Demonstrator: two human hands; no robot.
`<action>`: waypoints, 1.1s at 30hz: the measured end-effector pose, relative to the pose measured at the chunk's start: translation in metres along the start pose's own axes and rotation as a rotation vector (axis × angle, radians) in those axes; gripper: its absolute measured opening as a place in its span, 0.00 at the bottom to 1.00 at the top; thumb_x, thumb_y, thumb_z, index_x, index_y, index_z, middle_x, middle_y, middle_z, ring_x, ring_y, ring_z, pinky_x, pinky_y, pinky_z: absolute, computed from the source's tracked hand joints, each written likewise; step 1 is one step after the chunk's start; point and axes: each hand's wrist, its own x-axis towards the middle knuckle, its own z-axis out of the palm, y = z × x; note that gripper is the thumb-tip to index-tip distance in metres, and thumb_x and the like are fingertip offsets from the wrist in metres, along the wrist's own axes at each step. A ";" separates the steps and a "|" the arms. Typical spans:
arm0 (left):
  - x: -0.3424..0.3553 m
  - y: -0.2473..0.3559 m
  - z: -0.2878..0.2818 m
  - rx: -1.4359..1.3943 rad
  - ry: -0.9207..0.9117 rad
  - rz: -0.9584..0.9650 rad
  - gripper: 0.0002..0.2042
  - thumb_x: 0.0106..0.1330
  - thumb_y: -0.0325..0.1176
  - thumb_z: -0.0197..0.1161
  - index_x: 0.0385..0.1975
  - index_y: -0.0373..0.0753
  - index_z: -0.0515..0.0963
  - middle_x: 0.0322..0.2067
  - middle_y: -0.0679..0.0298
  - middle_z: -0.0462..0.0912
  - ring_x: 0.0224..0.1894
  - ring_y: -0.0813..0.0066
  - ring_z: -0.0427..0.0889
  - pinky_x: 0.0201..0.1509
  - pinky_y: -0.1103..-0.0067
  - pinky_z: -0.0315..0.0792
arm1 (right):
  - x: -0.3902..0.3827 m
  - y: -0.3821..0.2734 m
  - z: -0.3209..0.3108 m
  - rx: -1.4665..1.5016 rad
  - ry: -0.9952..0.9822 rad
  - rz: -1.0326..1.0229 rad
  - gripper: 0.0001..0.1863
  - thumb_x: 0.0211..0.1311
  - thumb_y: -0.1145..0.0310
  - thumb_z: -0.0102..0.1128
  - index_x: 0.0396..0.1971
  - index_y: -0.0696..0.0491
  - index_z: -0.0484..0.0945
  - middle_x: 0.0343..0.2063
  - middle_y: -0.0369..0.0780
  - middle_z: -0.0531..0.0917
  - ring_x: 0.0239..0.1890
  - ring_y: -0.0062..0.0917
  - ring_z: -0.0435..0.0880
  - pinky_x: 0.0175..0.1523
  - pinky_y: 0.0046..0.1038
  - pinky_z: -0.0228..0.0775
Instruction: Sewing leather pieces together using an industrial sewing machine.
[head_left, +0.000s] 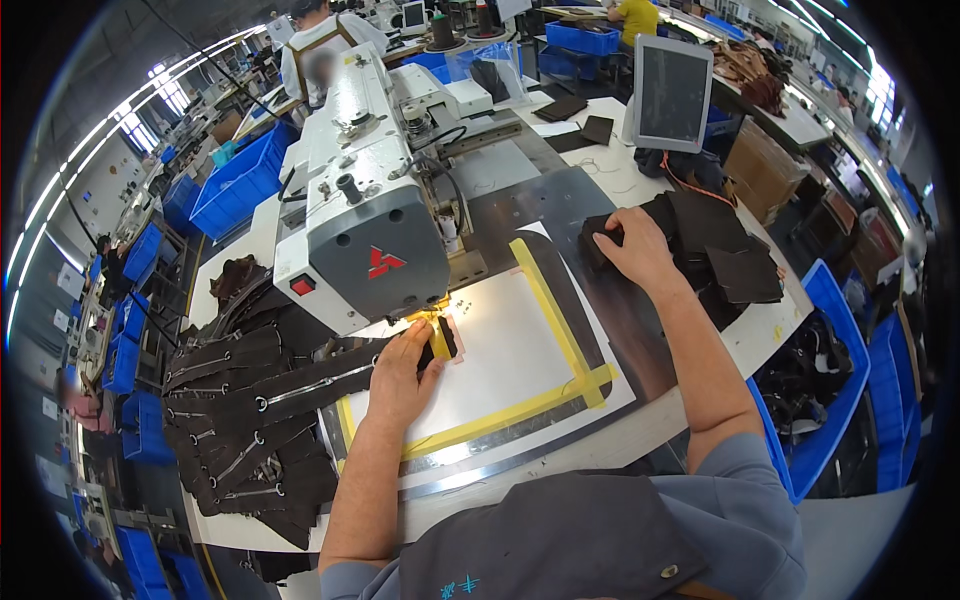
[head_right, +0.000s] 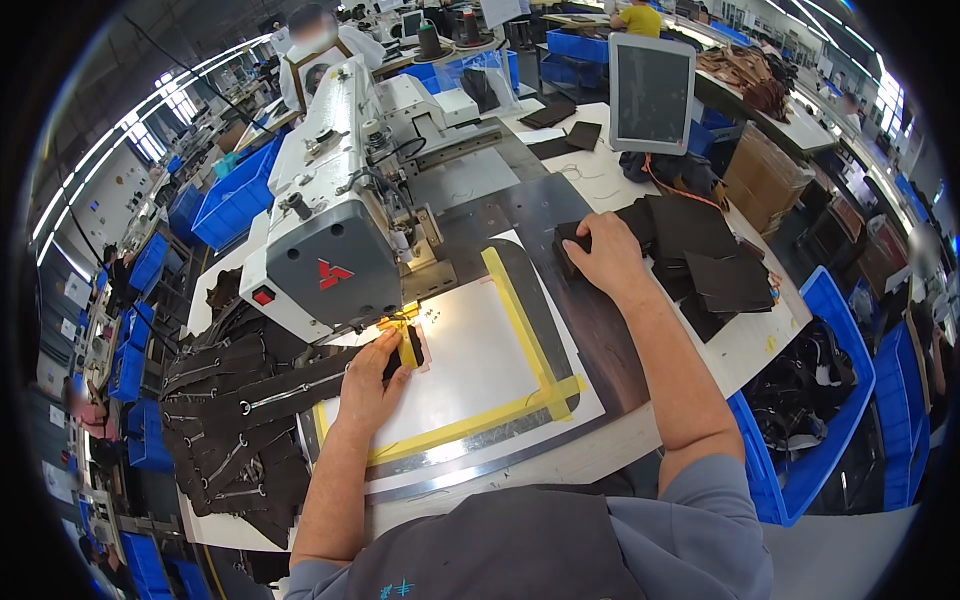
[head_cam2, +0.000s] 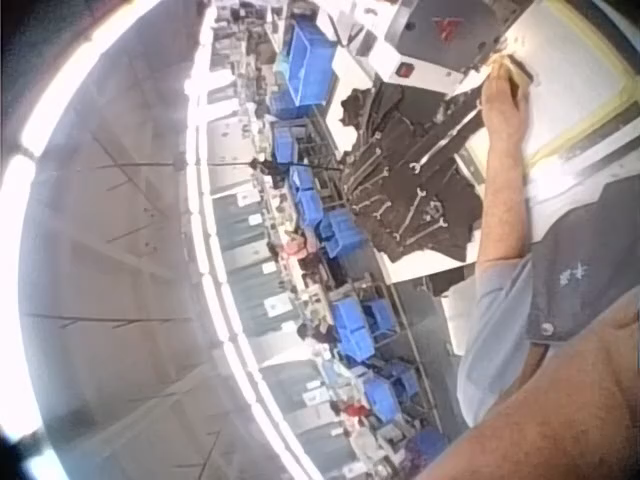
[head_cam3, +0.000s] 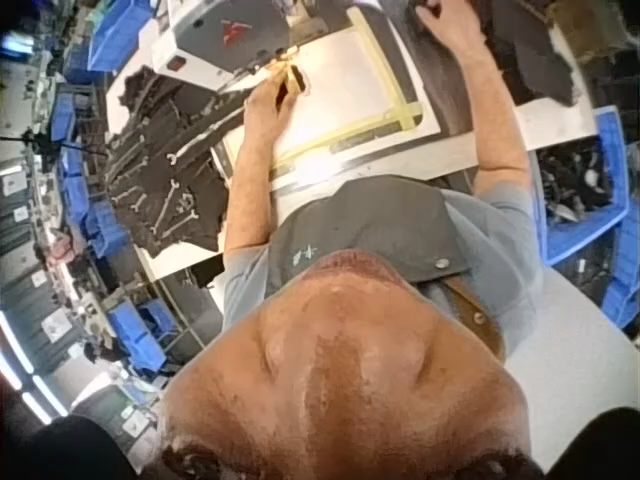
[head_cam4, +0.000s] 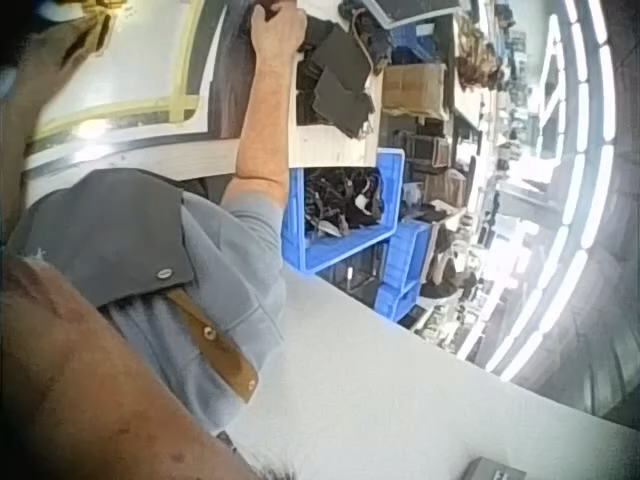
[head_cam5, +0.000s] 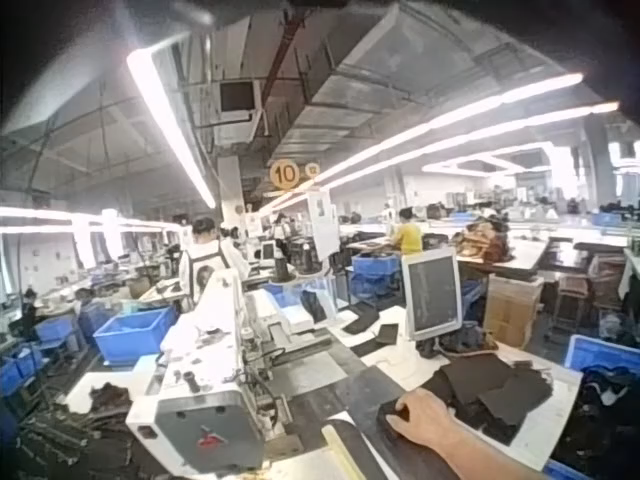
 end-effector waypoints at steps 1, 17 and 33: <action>0.000 0.001 0.000 0.000 -0.007 0.003 0.25 0.66 0.35 0.65 0.62 0.32 0.74 0.62 0.47 0.77 0.63 0.47 0.77 0.69 0.63 0.68 | -0.001 0.001 0.001 -0.017 0.013 -0.051 0.16 0.59 0.59 0.71 0.36 0.56 0.80 0.37 0.46 0.81 0.44 0.41 0.82 0.50 0.38 0.74; 0.000 -0.002 0.000 0.009 -0.026 -0.024 0.25 0.68 0.37 0.64 0.63 0.33 0.73 0.65 0.50 0.76 0.64 0.49 0.76 0.71 0.63 0.66 | 0.005 -0.013 -0.018 -0.180 -0.111 -0.148 0.14 0.57 0.62 0.70 0.33 0.58 0.83 0.35 0.48 0.86 0.44 0.42 0.85 0.51 0.41 0.76; 0.000 0.023 -0.008 0.047 0.085 0.088 0.21 0.69 0.41 0.66 0.55 0.33 0.80 0.60 0.51 0.80 0.62 0.59 0.79 0.71 0.64 0.67 | -0.005 -0.072 -0.065 -0.255 0.051 -0.244 0.07 0.55 0.75 0.62 0.30 0.61 0.85 0.30 0.52 0.86 0.35 0.48 0.86 0.43 0.41 0.79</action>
